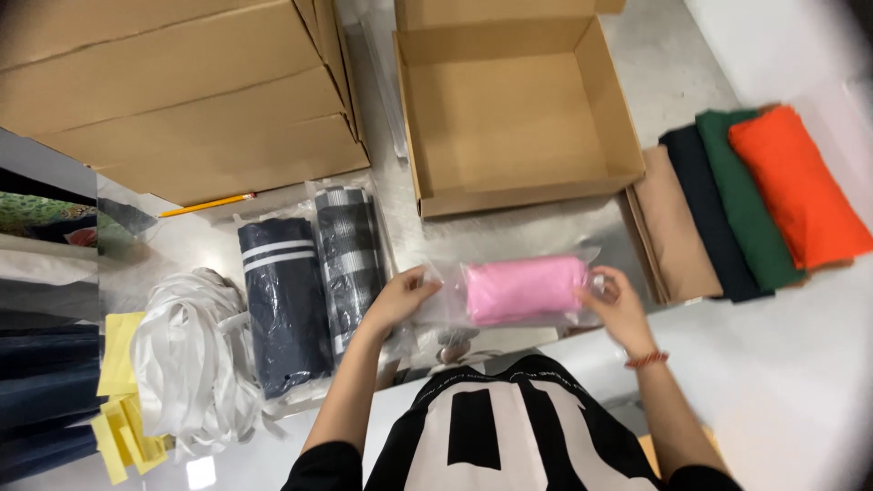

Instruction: The person folds several pieces of clothing, including an orange shirt, a navy blue shirt, and a plaid shirt. They place each folded item into a clear plastic bag and then arrange the packaged items into a cardboard box.

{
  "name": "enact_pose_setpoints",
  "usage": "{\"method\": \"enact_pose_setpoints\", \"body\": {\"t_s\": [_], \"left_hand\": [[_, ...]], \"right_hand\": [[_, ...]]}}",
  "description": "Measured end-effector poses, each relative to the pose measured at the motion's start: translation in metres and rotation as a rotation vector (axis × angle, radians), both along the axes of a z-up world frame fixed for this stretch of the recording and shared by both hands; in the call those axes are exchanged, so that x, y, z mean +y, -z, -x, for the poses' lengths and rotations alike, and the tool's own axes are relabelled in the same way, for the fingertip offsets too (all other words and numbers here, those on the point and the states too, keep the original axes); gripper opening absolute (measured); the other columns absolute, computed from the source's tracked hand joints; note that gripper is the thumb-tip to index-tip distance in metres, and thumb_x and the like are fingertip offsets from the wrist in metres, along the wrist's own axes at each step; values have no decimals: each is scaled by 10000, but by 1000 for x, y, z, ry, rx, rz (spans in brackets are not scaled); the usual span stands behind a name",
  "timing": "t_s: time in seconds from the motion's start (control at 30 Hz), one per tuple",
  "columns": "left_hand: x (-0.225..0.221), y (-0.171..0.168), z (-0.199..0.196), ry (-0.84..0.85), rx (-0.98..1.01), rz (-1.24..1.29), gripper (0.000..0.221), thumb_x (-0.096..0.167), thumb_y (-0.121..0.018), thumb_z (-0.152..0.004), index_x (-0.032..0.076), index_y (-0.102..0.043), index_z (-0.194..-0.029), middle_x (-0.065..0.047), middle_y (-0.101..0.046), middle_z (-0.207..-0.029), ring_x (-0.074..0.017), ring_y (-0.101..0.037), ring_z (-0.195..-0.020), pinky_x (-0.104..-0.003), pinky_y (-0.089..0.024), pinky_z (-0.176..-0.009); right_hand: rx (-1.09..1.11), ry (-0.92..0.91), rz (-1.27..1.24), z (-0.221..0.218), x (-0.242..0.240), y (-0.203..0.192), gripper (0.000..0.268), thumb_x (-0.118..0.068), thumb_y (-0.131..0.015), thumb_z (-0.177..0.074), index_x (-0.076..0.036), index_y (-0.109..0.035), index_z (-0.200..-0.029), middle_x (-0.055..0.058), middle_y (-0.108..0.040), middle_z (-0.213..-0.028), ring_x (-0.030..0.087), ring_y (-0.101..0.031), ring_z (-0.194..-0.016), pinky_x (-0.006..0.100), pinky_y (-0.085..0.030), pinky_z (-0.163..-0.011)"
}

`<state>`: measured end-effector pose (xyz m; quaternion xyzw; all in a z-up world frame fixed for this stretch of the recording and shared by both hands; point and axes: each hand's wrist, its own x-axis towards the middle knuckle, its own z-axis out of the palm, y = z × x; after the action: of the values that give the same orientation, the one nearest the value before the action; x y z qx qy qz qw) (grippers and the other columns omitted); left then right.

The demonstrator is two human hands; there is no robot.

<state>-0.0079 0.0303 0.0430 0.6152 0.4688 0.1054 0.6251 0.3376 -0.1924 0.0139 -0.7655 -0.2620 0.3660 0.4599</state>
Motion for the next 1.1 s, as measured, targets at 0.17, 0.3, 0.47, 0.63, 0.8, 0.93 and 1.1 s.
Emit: {"method": "enact_pose_setpoints", "body": {"t_s": [0.17,0.3,0.47,0.63,0.8,0.93,1.1], "left_hand": [[1,-64,1,-31,-97,-14,128,176,-776,-946,90,-699,-891,4,-556,-741,-150,-532,-757,-282,-470,-716],[14,-94,12,-21,-161,-57,90,158,-707,-1005,72,-727,-1027,-121,-738,-920,-256,-664,-902,-432,-559,-905],[53,-156,6,-141,-234,-64,99,184,-726,-1001,93,-726,-1040,-67,-770,-972,-232,-733,-924,-452,-607,-898],[127,-130,-57,-154,-314,-375,204,180,-712,-1040,58,-630,-1182,-142,-703,-1096,-287,-746,-1016,-483,-619,-908],[187,-37,-147,-195,102,-620,482,146,-737,-954,159,-511,-1381,-238,-733,-1240,-466,-743,-1107,-582,-628,-915],[176,-18,-176,-10,539,-747,814,-37,-584,-1012,179,-119,-1644,-288,-758,-1096,-462,-775,-1059,-532,-639,-957],[173,46,-192,269,1027,-861,658,118,-501,-1099,281,-249,-1684,-295,-449,-1419,-455,-444,-1337,-420,-611,-960]], "right_hand": [[92,-58,-28,4,7,21,631,-103,-860,-884,-85,-570,-1444,169,-680,-1207,252,-632,-1145,422,-516,-1059],[161,-81,-142,7,31,9,543,28,-833,-872,-79,-624,-1361,62,-722,-1101,131,-702,-997,266,-594,-882],[102,-104,-299,-18,85,-64,498,37,-794,-897,-53,-616,-1354,88,-745,-1066,147,-700,-968,285,-600,-843],[-291,-38,-506,-95,170,-101,410,63,-758,-996,-49,-542,-1325,60,-654,-1173,152,-664,-1041,321,-562,-969],[-634,-142,-403,-154,238,-58,245,74,-741,-976,-150,-698,-1063,7,-682,-1005,181,-715,-983,308,-584,-892],[-938,-313,-189,-196,261,18,290,-24,-731,-963,-299,-805,-910,-1,-752,-954,269,-739,-1028,402,-579,-948],[-958,-416,89,-191,256,35,442,-165,-830,-852,-192,-776,-1290,145,-609,-1377,359,-581,-1334,465,-478,-1144]]}}
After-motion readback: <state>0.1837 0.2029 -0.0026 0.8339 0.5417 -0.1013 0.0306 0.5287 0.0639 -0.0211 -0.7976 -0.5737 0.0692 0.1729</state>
